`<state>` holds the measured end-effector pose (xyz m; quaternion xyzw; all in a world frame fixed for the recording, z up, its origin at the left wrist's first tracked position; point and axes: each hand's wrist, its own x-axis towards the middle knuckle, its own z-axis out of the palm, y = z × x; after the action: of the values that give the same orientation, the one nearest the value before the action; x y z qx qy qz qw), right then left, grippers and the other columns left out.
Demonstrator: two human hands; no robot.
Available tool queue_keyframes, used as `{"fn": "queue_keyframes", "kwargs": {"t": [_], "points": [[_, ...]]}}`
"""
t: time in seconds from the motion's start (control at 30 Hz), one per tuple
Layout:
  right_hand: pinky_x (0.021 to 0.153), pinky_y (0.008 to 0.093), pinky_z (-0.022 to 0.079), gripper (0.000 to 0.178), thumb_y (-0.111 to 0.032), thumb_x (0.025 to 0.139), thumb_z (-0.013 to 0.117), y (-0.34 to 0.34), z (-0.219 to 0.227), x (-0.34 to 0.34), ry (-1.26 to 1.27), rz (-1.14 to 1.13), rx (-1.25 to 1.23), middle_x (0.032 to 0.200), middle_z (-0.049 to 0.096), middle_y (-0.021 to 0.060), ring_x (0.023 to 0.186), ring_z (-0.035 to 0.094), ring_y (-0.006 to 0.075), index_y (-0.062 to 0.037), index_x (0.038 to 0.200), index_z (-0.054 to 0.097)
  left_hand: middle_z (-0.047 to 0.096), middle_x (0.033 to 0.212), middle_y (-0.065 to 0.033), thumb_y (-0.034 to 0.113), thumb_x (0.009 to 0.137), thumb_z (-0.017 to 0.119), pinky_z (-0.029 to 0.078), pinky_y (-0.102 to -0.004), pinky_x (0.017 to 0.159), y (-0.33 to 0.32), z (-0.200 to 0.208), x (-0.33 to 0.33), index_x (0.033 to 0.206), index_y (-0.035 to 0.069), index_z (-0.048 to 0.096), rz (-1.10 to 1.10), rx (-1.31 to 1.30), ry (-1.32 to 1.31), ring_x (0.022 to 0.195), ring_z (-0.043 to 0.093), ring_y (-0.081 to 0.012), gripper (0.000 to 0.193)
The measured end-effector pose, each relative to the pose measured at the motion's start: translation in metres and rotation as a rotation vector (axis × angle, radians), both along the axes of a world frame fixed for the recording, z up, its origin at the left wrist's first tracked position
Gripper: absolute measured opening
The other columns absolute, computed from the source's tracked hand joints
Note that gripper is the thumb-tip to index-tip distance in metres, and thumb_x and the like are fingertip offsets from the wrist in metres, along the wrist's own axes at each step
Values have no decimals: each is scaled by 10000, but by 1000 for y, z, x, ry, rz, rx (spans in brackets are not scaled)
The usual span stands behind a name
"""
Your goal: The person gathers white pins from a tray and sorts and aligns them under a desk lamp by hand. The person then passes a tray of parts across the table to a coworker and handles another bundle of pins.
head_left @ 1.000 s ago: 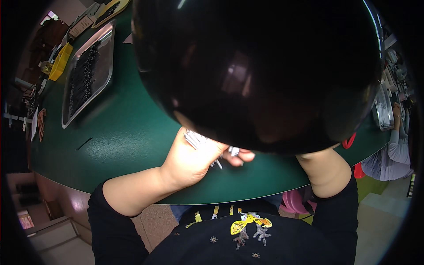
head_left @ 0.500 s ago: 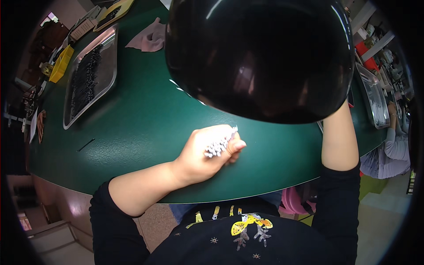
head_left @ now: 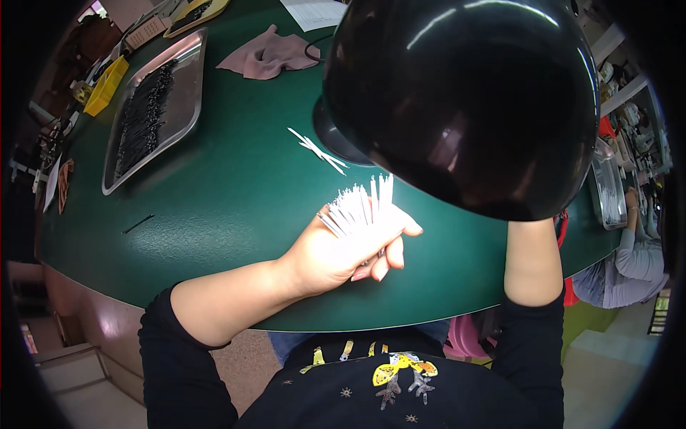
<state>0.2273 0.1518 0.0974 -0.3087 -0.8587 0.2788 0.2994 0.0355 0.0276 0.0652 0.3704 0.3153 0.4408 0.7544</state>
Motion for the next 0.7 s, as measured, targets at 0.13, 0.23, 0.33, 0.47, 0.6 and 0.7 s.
{"fn": "queue_keyframes", "kwargs": {"t": [0.13, 0.23, 0.33, 0.47, 0.6, 0.7], "points": [[679, 300, 469, 202, -94, 715, 626, -35, -8, -22, 124, 208, -182, 800, 611, 106, 746, 589, 189, 4, 886, 583, 563, 654, -47, 125, 875, 457, 328, -156, 391, 1, 5, -3, 963, 13, 550, -49, 31, 111, 466, 473, -47, 170], [682, 294, 470, 204, -70, 702, 639, -42, -18, -26, 257, 285, -238, 806, 613, 101, 743, 587, 184, 3, 885, 586, 580, 678, -63, 100, 867, 464, 325, -148, 378, 1, 1, -1, 1004, -6, 514, -21, 9, 41, 464, 474, -44, 180], [680, 288, 473, 233, 33, 678, 627, -38, -37, -23, 447, 394, -306, 859, 607, 96, 763, 583, 186, 4, 906, 586, 575, 631, -67, 92, 846, 504, 327, -154, 366, 2, -12, -3, 824, -23, 571, 20, 71, 26, 427, 458, -47, 135], [703, 284, 467, 265, 33, 676, 622, -32, -52, -18, 468, 298, -12, 887, 600, 101, 794, 580, 202, -2, 935, 580, 580, 632, -94, 90, 841, 512, 349, -165, 366, -4, -9, -3, 742, -35, 582, 78, 25, 24, 419, 476, -72, 175], [731, 282, 459, 287, 11, 667, 644, -39, -41, -24, 454, 305, -93, 909, 597, 101, 817, 577, 199, -5, 946, 578, 595, 678, -148, 87, 842, 506, 394, -181, 380, -6, -12, -3, 754, -56, 582, 156, 10, -127, 459, 536, -126, 185], [739, 281, 458, 304, -3, 664, 658, -41, -40, -26, 457, 317, -232, 928, 593, 100, 830, 574, 190, 0, 955, 571, 603, 714, -170, 83, 844, 500, 431, -196, 397, -5, -7, -4, 768, -62, 583, 105, -13, -150, 510, 578, -160, 184]]}}
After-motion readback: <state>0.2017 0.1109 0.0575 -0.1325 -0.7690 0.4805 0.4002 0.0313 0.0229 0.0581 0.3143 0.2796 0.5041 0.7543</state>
